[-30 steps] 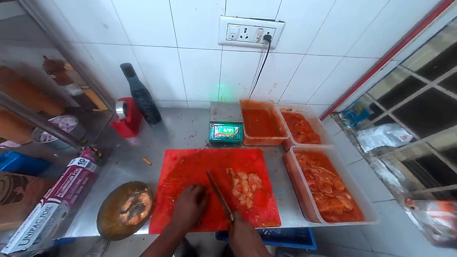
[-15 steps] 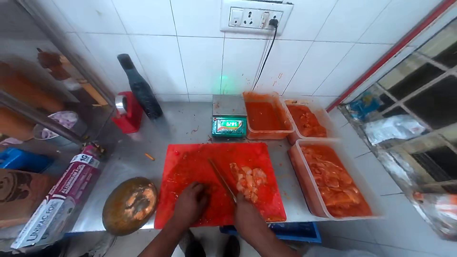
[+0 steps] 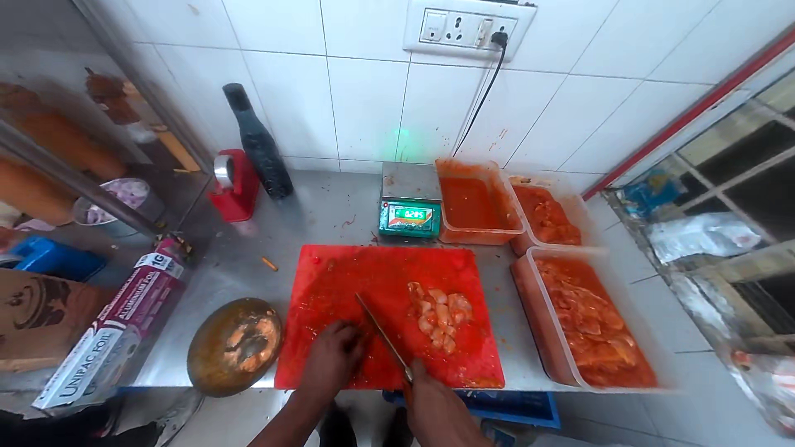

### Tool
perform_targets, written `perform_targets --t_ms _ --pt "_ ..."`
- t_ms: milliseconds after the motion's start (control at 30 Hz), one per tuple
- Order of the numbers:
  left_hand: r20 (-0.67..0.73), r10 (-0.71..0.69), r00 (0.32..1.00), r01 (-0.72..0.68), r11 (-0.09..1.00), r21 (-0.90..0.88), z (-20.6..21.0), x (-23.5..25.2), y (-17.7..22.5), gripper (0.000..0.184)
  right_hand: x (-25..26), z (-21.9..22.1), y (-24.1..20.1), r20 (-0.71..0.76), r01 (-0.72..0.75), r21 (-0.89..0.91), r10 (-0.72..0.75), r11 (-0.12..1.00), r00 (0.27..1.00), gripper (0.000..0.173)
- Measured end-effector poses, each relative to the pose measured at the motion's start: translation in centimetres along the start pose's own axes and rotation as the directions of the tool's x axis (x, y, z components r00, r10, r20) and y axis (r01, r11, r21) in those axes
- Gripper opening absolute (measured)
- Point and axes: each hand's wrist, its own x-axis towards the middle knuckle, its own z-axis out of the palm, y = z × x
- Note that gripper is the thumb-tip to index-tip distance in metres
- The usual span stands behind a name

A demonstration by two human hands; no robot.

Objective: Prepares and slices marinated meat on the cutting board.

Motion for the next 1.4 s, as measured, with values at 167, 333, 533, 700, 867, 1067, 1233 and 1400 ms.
perform_targets --t_ms 167,333,533,700,867,1067,1233,1400 --pt "0.133 -0.048 0.99 0.05 0.999 -0.016 -1.1 0.7 0.7 0.028 1.0 -0.8 -0.1 -0.009 -0.012 -0.069 0.011 0.998 1.0 0.04" --pt "0.171 -0.037 0.985 0.036 0.999 0.01 -1.7 0.8 0.6 0.026 4.8 -1.6 -3.1 -0.065 0.043 -0.04 -0.046 0.998 0.997 0.037" --pt "0.04 -0.091 0.995 0.095 0.99 -0.101 -1.4 0.6 1.2 0.027 2.5 0.2 4.0 -0.122 -0.078 0.104 0.091 0.991 0.988 0.045" --pt "0.087 -0.145 0.986 0.152 0.985 -0.077 -1.2 2.2 3.3 0.032 0.7 -1.0 3.5 -0.131 -0.023 0.136 0.041 0.99 0.99 0.043" --pt "0.045 -0.199 0.979 0.199 0.98 -0.007 -1.6 0.6 1.7 0.031 0.5 0.4 1.1 -0.041 0.066 0.073 -0.063 0.995 0.997 0.042" --pt "0.089 -0.178 0.98 0.179 0.984 -0.001 -0.7 1.3 2.5 0.039 1.0 0.4 0.6 -0.048 0.025 0.006 -0.025 1.0 0.999 0.041" --pt "0.139 -0.167 0.976 0.171 0.985 -0.017 -0.4 1.8 3.0 0.031 1.1 0.1 0.8 -0.047 -0.015 -0.025 0.014 1.0 0.999 0.04" --pt "0.129 -0.153 0.98 0.16 0.986 -0.041 -0.7 1.9 2.5 0.03 -0.8 -0.5 1.9 -0.002 -0.043 -0.02 0.043 0.999 0.999 0.043"
